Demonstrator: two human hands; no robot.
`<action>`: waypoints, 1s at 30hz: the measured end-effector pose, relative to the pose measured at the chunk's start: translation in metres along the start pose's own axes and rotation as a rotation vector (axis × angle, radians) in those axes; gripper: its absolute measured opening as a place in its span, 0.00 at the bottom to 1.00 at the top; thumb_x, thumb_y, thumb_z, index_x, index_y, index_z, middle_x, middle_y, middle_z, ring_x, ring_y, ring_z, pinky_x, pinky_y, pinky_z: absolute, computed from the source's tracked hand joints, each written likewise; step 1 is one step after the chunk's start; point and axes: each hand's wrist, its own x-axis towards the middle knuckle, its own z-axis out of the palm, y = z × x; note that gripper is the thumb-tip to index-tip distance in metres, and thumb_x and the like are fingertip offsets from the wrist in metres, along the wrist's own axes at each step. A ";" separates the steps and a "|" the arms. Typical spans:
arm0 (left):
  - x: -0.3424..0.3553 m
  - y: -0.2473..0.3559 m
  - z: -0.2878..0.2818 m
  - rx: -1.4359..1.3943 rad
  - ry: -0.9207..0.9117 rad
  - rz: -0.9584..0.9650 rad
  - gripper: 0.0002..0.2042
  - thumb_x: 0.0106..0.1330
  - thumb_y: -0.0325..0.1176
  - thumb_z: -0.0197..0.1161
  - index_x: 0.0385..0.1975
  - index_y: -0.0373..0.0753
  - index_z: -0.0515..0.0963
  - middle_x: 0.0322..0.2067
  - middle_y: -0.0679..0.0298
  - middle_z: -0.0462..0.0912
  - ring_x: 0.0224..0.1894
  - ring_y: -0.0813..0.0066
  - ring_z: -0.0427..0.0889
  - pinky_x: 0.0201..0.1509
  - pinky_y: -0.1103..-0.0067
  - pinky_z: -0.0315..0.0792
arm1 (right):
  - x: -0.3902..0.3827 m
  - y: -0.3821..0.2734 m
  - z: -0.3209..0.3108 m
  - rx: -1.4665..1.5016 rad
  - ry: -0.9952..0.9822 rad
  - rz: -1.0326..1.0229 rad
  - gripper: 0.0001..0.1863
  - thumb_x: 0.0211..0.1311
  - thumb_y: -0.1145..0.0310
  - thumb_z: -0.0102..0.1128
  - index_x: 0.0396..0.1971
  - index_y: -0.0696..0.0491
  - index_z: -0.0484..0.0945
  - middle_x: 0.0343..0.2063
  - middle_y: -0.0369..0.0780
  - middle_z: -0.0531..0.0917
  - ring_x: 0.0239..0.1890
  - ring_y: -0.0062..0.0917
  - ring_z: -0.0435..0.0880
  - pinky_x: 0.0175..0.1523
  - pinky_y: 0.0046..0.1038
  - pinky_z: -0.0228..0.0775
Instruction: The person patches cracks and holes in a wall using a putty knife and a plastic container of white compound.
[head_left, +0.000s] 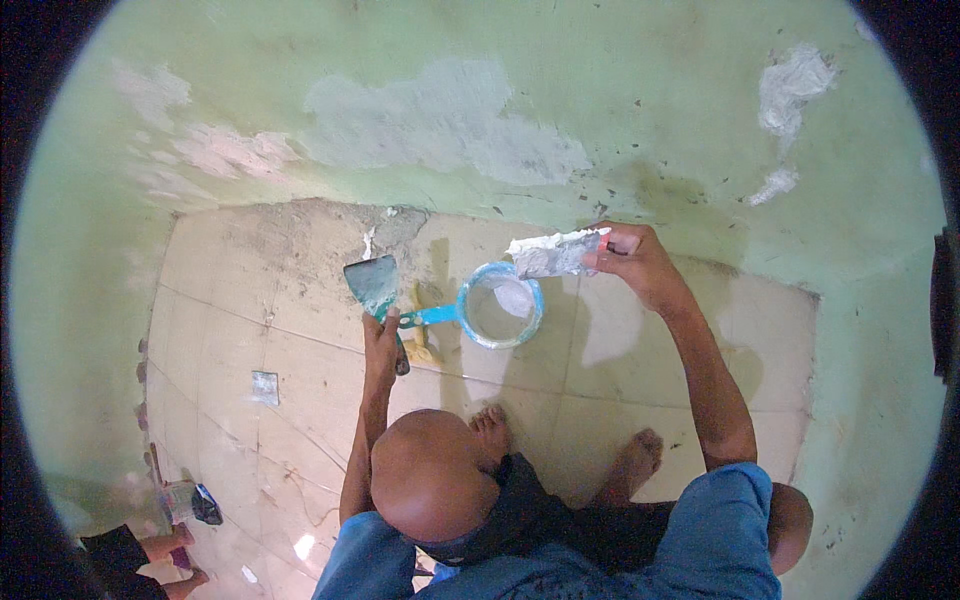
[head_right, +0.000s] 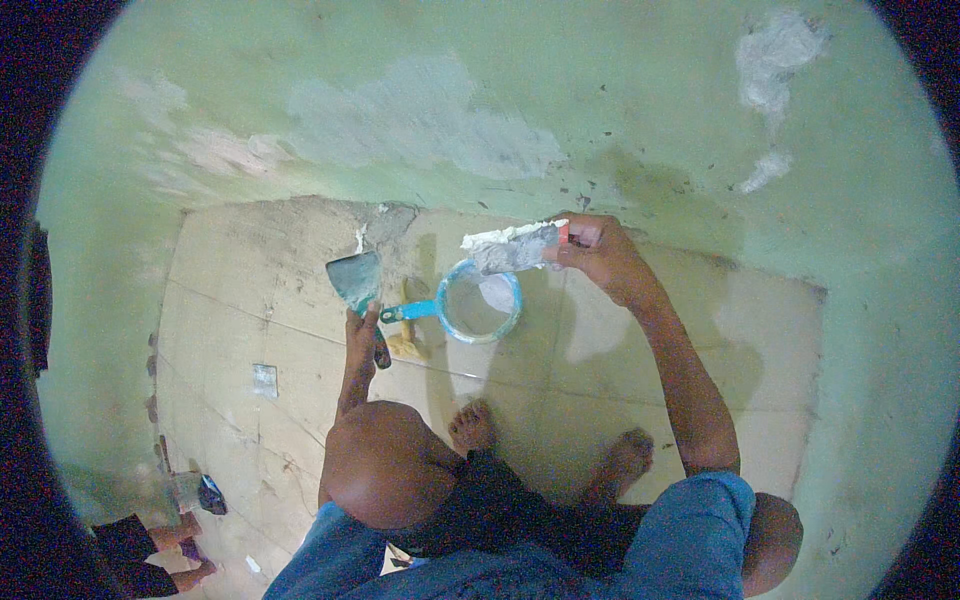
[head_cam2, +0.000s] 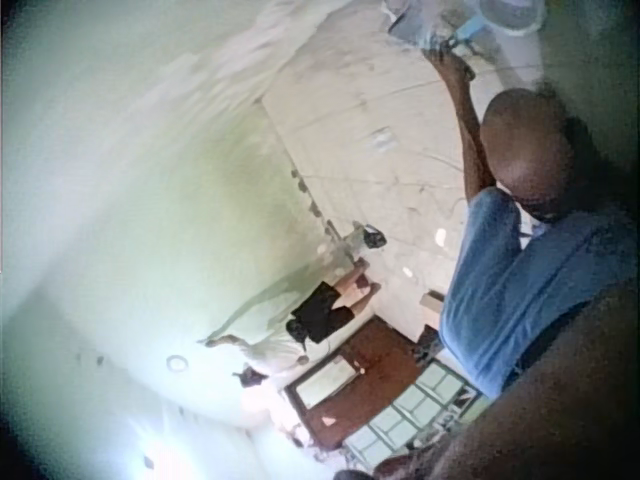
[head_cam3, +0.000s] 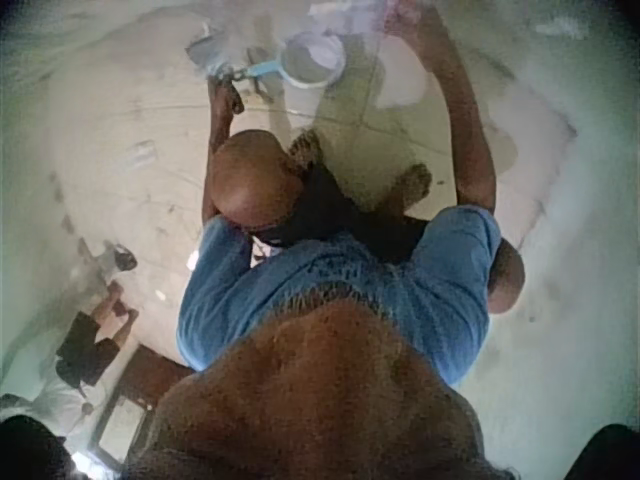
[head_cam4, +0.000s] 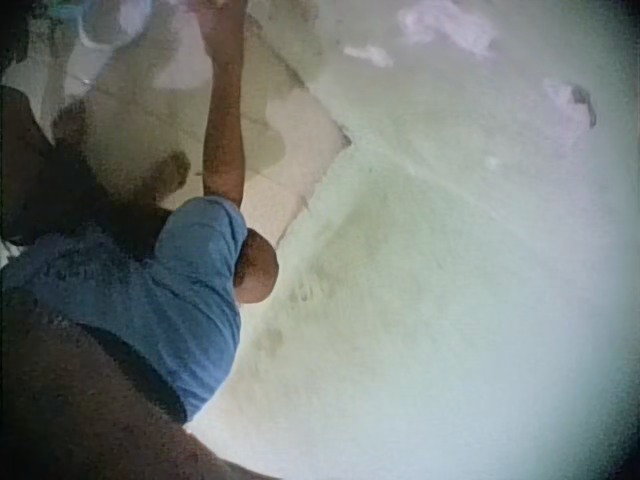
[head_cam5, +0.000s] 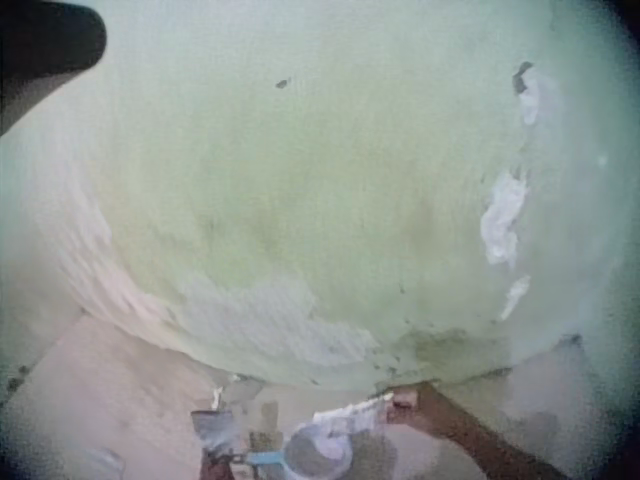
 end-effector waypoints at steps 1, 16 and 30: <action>-0.001 0.005 -0.003 0.105 0.063 0.073 0.14 0.69 0.41 0.54 0.45 0.38 0.67 0.25 0.68 0.72 0.20 0.84 0.67 0.21 0.83 0.64 | -0.001 -0.003 0.002 -0.010 0.003 -0.041 0.10 0.55 0.73 0.64 0.38 0.58 0.80 0.26 0.31 0.79 0.30 0.14 0.74 0.38 0.21 0.68; -0.066 0.226 0.103 -0.379 -1.156 -0.527 0.16 0.69 0.47 0.52 0.36 0.38 0.67 0.21 0.67 0.69 0.13 0.79 0.68 0.13 0.84 0.62 | -0.007 -0.052 -0.017 -0.602 0.553 -0.681 0.16 0.48 0.82 0.62 0.35 0.52 0.68 0.38 0.46 0.80 0.37 0.36 0.83 0.40 0.29 0.74; -0.090 0.250 0.121 -0.231 -1.265 -0.430 0.12 0.68 0.41 0.54 0.34 0.37 0.68 0.20 0.66 0.70 0.11 0.81 0.67 0.12 0.83 0.62 | -0.025 -0.061 -0.022 -0.479 0.508 -0.822 0.19 0.46 0.72 0.70 0.32 0.51 0.65 0.35 0.43 0.73 0.39 0.35 0.74 0.45 0.31 0.68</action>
